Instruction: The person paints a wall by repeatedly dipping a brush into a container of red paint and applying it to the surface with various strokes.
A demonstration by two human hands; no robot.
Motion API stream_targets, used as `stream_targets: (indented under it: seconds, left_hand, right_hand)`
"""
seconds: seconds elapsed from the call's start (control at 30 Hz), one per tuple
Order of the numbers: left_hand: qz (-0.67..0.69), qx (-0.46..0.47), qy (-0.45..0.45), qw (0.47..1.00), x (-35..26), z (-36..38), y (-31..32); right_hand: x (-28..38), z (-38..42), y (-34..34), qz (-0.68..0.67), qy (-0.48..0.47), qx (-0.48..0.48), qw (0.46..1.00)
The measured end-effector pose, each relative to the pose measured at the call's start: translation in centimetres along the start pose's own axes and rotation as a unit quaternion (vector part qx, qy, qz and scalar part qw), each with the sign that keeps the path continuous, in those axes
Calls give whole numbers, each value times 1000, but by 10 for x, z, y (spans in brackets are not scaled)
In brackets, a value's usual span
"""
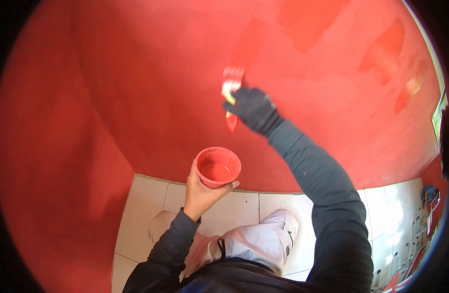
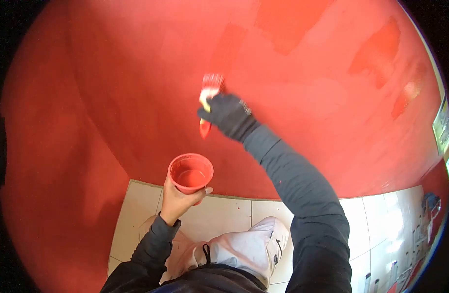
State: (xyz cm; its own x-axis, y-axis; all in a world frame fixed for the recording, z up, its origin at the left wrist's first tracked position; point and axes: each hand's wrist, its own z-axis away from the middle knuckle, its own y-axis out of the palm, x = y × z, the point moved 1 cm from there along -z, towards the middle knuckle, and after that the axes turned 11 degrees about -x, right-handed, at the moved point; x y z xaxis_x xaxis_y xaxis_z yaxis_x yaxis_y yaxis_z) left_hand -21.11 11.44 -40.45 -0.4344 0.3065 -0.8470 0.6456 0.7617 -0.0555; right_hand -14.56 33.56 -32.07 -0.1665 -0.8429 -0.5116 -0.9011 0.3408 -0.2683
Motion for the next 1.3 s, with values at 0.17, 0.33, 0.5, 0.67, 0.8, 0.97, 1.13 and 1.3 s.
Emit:
stream_targets:
  seconds: [0.17, 0.33, 0.5, 0.67, 0.8, 0.97, 1.13, 1.3]
  left_hand:
    - [-8, 21, -33, 999, -5, 14, -9]
    - [-8, 29, -53, 998, 1, 22, -11]
    - [1, 30, -59, 998, 5, 31, -11]
    - [9, 26, -62, 998, 1, 40, -12]
    - [8, 40, -55, 998, -4, 45, -10]
    - [-7, 35, -57, 998, -11, 48, -6]
    - [5, 37, -69, 997, -11, 51, -5]
    - [-3, 59, -49, 997, -6, 55, -9]
  right_hand:
    - [-25, -36, -14, -182, 248, -154, 939]
    - [-119, -112, -70, -411, 353, -355, 762]
    - [-93, -83, -43, 13, 70, -239, 968]
    - [1, -46, 1, -87, 47, -78, 992]
    - [-47, -81, -13, -274, 317, -186, 889]
    - [-143, -128, -89, -237, 415, -233, 847]
    - [-101, -68, -63, 22, 48, -207, 977]
    - [14, 22, -4, -66, 5, 112, 991]
